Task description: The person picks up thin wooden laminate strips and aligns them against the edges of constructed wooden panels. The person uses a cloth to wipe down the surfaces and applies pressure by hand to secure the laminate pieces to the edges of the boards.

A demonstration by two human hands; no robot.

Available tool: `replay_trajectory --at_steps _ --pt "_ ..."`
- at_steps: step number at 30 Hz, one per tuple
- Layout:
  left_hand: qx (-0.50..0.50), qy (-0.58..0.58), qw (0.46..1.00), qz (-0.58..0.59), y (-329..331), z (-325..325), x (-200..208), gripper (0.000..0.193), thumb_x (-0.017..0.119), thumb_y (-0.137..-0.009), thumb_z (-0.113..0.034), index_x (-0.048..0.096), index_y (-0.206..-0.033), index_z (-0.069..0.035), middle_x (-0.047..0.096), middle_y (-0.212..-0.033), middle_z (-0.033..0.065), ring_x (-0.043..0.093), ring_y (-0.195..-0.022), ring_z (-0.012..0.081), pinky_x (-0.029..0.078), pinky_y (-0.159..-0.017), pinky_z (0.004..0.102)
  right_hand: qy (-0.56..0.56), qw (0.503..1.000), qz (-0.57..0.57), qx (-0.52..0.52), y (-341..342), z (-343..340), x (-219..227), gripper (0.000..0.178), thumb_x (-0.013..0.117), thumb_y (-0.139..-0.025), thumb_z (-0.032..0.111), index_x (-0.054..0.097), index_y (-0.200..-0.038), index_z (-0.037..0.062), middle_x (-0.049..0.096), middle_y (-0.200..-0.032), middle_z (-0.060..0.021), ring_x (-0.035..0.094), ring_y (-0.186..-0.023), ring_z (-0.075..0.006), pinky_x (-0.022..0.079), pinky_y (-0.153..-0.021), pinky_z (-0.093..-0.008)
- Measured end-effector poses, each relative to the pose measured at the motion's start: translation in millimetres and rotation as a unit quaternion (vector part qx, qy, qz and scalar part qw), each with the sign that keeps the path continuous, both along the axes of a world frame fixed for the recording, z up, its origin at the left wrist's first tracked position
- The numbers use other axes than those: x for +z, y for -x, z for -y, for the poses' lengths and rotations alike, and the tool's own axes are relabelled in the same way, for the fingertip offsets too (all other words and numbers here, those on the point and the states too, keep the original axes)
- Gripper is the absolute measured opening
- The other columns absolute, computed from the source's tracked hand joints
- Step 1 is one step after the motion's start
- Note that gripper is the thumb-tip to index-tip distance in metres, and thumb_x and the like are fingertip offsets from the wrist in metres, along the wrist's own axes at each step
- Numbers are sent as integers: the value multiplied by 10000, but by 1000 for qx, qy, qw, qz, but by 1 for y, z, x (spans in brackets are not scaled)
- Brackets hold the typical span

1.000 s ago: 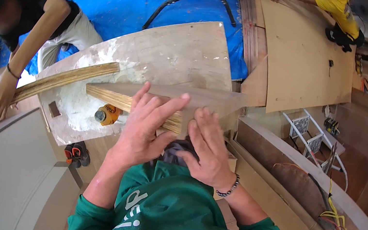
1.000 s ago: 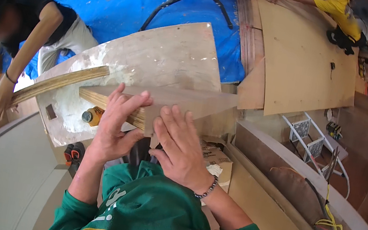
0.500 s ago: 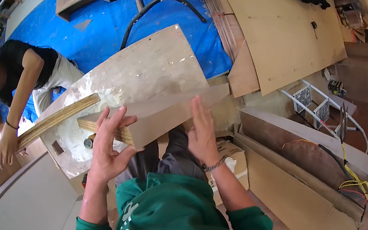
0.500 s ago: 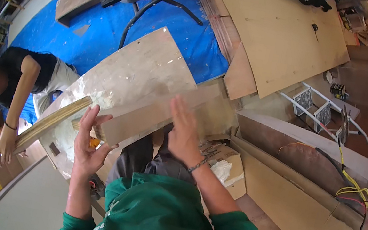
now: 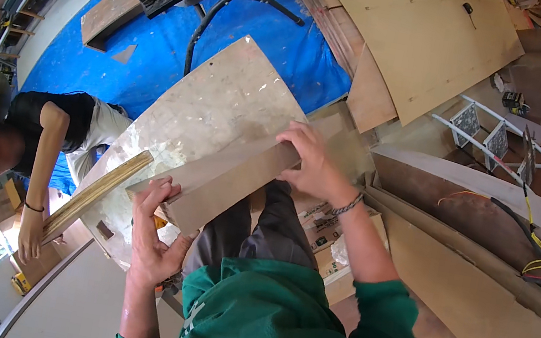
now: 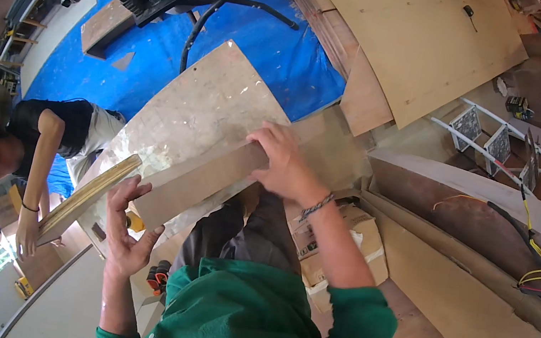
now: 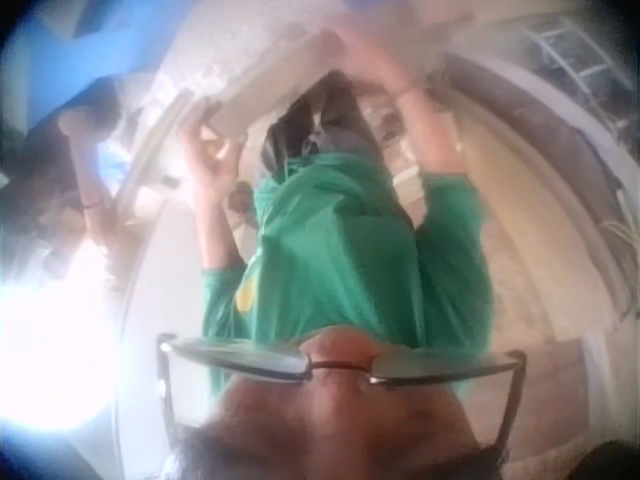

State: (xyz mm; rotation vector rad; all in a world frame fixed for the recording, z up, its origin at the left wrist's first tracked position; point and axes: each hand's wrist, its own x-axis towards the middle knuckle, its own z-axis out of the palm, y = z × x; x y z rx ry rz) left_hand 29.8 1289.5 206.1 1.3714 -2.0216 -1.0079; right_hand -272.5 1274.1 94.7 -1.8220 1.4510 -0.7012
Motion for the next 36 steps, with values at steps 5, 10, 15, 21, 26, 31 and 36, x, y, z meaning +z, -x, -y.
replay_trajectory --at_steps 5,10,15,21,26,31,36 --pt "-1 59 998 36 8 0 2 719 674 -643 22 418 -1313 -25 598 -1134 184 569 -1062 365 289 -1086 546 -58 992 1 108 15 28 1 566 838 -575 115 473 -1007 103 502 -1052 -91 490 -1053 -320 391 -908 -420" --pt "-12 90 994 59 9 1 2 780 639 -600 17 394 -1339 -33 607 -1096 182 592 -1024 343 276 -1082 567 -87 987 -22 135 13 39 6 595 854 -560 152 462 -1004 94 496 -1023 -96 484 -1024 -322 393 -887 -408" --pt "25 54 997 40 -3 -7 -8 818 650 -643 -76 337 -1398 -47 612 -1069 177 604 -1027 354 246 -1090 595 -114 981 -16 157 14 41 13 631 872 -541 152 459 -1011 79 493 -1028 -117 476 -1027 -333 393 -893 -414" --pt "70 13 996 58 -23 -17 -20 941 754 -730 -544 288 -1455 -165 616 -1028 151 610 -1027 345 205 -1090 660 -198 974 -37 103 27 42 4 788 897 -485 71 467 -1145 71 482 -1181 -147 468 -1167 -347 404 -978 -410" --pt "75 -19 995 71 -38 -16 -15 1224 725 -508 -786 284 -1481 -190 576 -1106 146 574 -1105 347 226 -1062 694 -244 961 -78 103 31 53 0 837 902 -493 81 459 -1204 76 464 -1263 -137 454 -1239 -324 398 -1029 -395" --pt "78 -127 989 14 -55 -2 -1 1151 701 -546 -776 307 -1466 -209 587 -1096 122 590 -1084 332 236 -1067 692 -301 949 -81 48 29 57 1 821 889 -515 44 459 -1213 76 465 -1270 -125 450 -1237 -301 393 -1043 -394" --pt "10 -106 994 13 -67 10 -18 705 641 -895 -238 271 -1484 -119 473 -1395 140 473 -1266 321 264 -1125 550 -326 942 -66 36 33 59 1 639 719 -615 -119 486 -1180 69 457 -1242 -106 455 -1217 -260 399 -1012 -341"
